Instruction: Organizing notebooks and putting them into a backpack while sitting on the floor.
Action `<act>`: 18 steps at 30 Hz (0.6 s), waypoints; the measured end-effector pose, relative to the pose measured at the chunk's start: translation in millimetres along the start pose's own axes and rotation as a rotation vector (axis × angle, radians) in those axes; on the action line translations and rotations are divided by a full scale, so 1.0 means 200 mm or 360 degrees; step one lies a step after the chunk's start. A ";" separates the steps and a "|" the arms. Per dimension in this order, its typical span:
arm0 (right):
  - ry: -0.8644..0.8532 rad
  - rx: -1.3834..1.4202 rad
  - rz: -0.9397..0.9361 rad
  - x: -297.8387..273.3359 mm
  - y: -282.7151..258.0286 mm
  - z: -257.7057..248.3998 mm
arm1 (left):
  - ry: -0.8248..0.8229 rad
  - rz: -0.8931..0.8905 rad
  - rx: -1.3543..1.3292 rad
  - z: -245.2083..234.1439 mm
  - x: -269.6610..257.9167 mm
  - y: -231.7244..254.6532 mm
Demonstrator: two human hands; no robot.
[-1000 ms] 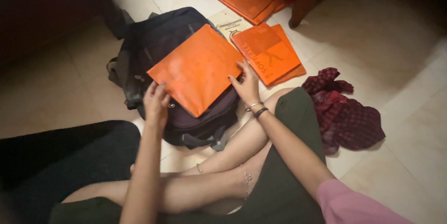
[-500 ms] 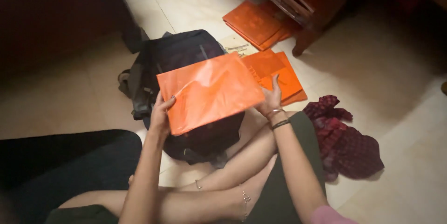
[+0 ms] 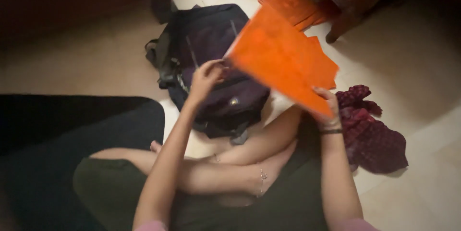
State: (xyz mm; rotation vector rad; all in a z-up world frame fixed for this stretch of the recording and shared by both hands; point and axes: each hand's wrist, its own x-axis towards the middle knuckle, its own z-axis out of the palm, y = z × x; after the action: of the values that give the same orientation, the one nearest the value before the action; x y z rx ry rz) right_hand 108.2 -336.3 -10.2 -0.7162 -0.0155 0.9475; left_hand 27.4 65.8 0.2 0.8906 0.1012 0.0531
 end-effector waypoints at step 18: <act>-0.0232 0.0259 -0.1062 -0.17 0.02 -0.43 | 0.0829 0.0888 0.1985 0.13 -0.11 0.27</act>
State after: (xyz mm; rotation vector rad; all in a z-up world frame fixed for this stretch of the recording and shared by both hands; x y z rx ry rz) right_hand 111.9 -407.2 -68.8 -0.4400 -0.2862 0.3519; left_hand 8.3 78.0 60.8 2.1173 0.3925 0.8145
